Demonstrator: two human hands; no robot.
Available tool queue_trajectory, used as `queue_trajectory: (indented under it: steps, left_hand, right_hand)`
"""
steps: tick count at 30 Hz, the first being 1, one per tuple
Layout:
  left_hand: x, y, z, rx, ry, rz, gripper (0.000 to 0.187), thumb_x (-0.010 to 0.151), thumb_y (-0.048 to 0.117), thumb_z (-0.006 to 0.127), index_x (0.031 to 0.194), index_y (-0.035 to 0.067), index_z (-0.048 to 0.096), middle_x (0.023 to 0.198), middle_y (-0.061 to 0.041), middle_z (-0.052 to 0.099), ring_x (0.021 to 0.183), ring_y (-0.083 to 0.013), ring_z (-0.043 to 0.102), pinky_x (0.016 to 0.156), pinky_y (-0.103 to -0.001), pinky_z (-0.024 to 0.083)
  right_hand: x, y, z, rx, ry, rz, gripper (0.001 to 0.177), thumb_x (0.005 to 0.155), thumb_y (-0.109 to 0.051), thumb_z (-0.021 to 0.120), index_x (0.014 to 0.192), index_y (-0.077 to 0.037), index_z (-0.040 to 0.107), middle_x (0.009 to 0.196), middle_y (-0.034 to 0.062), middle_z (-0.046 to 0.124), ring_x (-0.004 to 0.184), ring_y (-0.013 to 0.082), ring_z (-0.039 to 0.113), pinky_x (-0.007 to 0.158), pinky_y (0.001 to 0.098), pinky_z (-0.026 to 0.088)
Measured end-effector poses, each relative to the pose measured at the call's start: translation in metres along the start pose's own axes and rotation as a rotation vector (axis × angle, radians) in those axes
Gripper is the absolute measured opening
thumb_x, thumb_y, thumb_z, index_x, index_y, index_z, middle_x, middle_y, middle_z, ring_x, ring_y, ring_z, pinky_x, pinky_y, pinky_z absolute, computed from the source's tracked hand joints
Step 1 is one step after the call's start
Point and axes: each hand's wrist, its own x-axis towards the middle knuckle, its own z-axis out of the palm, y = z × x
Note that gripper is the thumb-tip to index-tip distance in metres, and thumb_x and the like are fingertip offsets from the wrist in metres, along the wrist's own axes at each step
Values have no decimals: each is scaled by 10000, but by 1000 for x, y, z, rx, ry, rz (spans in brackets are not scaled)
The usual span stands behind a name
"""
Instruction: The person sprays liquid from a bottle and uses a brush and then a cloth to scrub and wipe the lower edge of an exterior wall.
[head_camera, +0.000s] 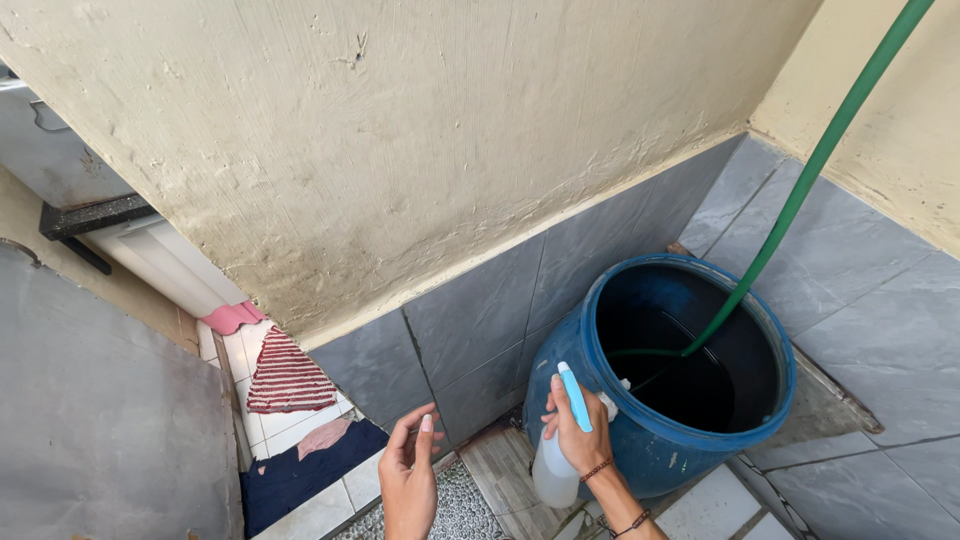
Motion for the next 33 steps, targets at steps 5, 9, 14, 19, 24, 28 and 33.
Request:
queue_trajectory:
  steps: [5, 9, 14, 19, 24, 28, 33]
  left_hand:
    - [-6, 0, -9, -31, 39, 18, 338, 994, 266, 571, 1207, 44, 713, 1101, -95, 760, 920, -145, 699, 794, -305, 569]
    - [-13, -6, -24, -42, 95, -35, 336, 1000, 265, 568, 1210, 47, 712, 1099, -95, 758, 894, -146, 674, 792, -302, 553]
    - [-27, -17, -45, -69, 178, -14, 337, 1008, 266, 562, 1202, 40, 719, 1067, -109, 756, 876, -147, 692, 785, -299, 559]
    - [-39, -24, -56, -67, 238, -19, 338, 1013, 263, 562, 1200, 28, 717, 1064, -97, 762, 870, -142, 684, 758, -296, 553]
    - [-48, -21, -63, -68, 291, -24, 332, 1017, 253, 557, 1203, 30, 717, 1050, -91, 761, 867, -139, 688, 754, -288, 552]
    - [-55, -19, -66, -89, 313, 1, 324, 1019, 245, 561, 1200, 26, 715, 1049, -99, 764, 864, -138, 683, 762, -287, 552]
    - [-65, -17, -67, -97, 318, 2, 324, 1017, 245, 559, 1207, 33, 713, 1050, -102, 761, 874, -129, 676, 771, -287, 553]
  right_hand:
    - [-4, -8, 3, -10, -145, 71, 422, 939, -425, 542, 993, -31, 684, 875, 72, 768, 432, 188, 670, 538, 340, 589]
    - [-8, 5, 12, -162, -368, 155, 417, 944, -412, 558, 969, -18, 694, 834, 78, 760, 444, 179, 663, 487, 348, 560]
    - [-12, 26, 15, -226, -453, 173, 455, 989, -398, 573, 953, 31, 721, 742, 156, 685, 445, 170, 646, 473, 330, 541]
    - [-23, 15, 29, -183, -557, 143, 368, 909, -382, 589, 958, -33, 694, 777, 18, 752, 421, 170, 651, 452, 327, 536]
    - [-39, 6, 39, -347, -617, 101, 461, 931, -417, 686, 876, 40, 705, 632, 123, 643, 447, 159, 651, 452, 330, 533]
    - [-40, -1, 42, -359, -657, 101, 428, 904, -426, 690, 849, -2, 700, 591, 72, 642, 438, 159, 645, 452, 333, 524]
    - [-43, 5, 48, -337, -694, 81, 410, 888, -464, 640, 832, -62, 699, 588, 30, 664, 417, 173, 641, 453, 340, 512]
